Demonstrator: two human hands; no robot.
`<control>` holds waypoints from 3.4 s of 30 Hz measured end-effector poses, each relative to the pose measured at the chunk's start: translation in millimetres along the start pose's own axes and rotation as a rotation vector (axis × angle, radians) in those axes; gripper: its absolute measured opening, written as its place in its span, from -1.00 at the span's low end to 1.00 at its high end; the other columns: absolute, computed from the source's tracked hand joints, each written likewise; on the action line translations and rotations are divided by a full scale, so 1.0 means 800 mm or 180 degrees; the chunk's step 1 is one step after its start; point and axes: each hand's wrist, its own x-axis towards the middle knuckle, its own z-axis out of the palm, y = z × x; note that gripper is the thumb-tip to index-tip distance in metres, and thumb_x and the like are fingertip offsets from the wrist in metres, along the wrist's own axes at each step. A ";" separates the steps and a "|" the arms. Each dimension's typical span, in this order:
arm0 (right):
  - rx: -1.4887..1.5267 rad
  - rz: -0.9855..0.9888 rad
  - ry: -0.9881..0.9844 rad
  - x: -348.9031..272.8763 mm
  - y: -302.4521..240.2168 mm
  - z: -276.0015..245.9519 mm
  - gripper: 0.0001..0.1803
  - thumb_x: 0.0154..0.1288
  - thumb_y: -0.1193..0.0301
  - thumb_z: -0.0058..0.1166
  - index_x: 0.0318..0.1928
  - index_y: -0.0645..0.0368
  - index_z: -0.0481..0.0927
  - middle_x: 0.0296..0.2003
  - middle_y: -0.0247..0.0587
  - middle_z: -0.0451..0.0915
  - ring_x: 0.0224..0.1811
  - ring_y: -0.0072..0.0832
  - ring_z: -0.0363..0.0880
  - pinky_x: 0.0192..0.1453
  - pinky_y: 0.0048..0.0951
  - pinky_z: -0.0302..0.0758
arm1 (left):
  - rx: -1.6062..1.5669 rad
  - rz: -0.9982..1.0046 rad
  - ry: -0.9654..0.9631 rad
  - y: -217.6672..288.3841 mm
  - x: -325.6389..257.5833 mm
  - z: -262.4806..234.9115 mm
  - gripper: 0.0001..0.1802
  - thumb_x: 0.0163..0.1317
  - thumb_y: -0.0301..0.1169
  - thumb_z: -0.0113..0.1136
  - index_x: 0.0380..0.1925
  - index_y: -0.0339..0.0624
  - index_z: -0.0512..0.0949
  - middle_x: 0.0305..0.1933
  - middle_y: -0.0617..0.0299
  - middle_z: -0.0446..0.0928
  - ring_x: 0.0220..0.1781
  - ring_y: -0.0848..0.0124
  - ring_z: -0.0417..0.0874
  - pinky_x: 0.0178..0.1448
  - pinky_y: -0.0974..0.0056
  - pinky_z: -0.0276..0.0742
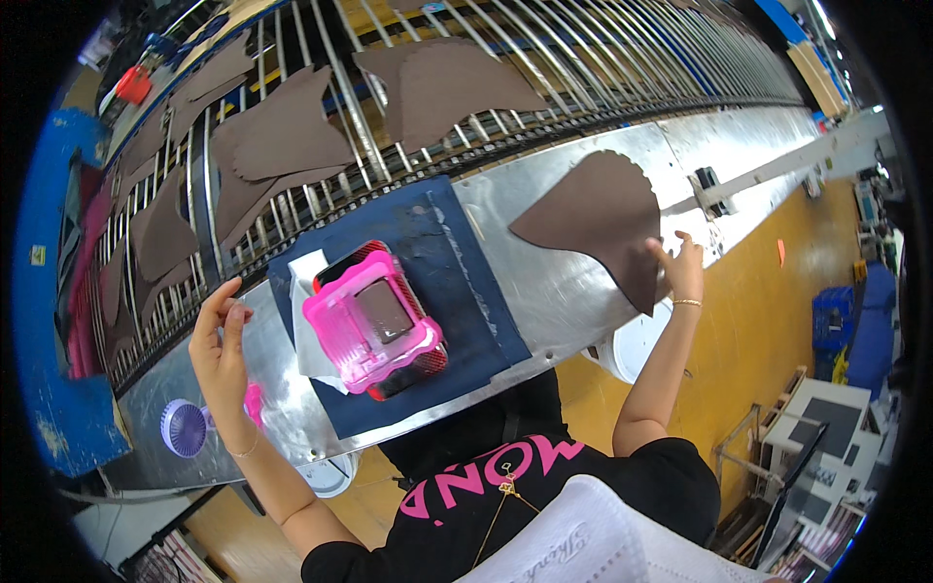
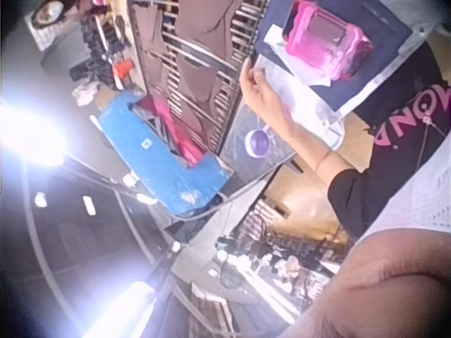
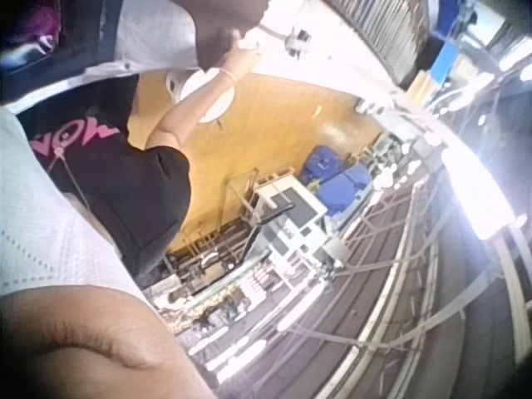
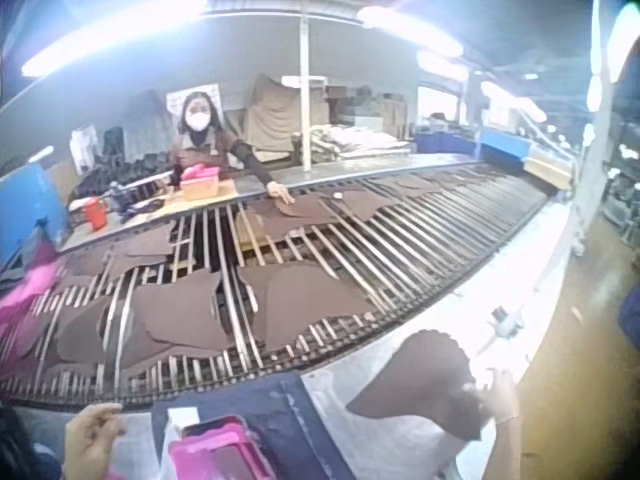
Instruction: The person repeatedly picks up brown fabric pieces from a conveyor belt and places them on a table. They then use a pink handheld glue applicator to apply a dark substance to the fabric pieces.
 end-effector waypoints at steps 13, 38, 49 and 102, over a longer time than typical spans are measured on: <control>0.0493 -0.0800 -0.0040 -0.039 -0.036 -0.002 -0.58 0.28 0.18 0.02 -0.09 0.33 0.50 -0.21 0.26 0.56 -0.10 0.12 0.51 -0.08 -0.12 0.43 | 0.0397 0.0322 -0.0417 0.039 -0.022 0.017 -0.79 0.20 -0.53 0.12 -0.15 -0.31 0.56 -0.37 0.25 0.49 -0.33 0.52 0.44 -0.21 0.43 0.34; 0.2779 -0.4451 -0.1372 -0.188 -0.377 -0.050 -0.49 0.18 0.26 0.21 0.05 0.29 0.40 -0.39 0.04 0.61 -0.46 -0.19 0.60 -0.38 -0.46 0.49 | -0.0923 -0.0171 0.1056 0.036 -0.076 -0.066 -0.73 0.28 -0.29 0.15 -0.27 -0.32 0.53 -0.55 0.19 0.53 -0.63 0.51 0.51 -0.56 0.47 0.35; 0.2494 -0.4628 -0.1460 -0.205 -0.377 -0.045 -0.64 0.15 0.31 0.20 -0.07 0.19 0.55 -0.50 -0.05 0.60 -0.52 -0.16 0.55 -0.44 -0.40 0.45 | -0.0573 -0.0487 0.1042 0.011 -0.108 -0.089 -0.80 0.23 -0.40 0.20 -0.29 -0.35 0.56 -0.59 0.24 0.54 -0.64 0.56 0.52 -0.54 0.51 0.38; 0.5857 -0.0637 -0.1948 0.075 -0.493 0.162 -0.62 0.39 0.62 -0.45 0.20 0.25 0.11 0.11 0.08 0.31 -0.01 -0.07 0.53 -0.09 -0.15 0.66 | 0.1320 0.3165 0.1554 0.146 0.153 0.031 -0.53 0.12 -0.25 0.24 0.05 -0.06 0.44 0.16 0.04 0.22 0.17 0.09 0.28 0.20 0.04 0.21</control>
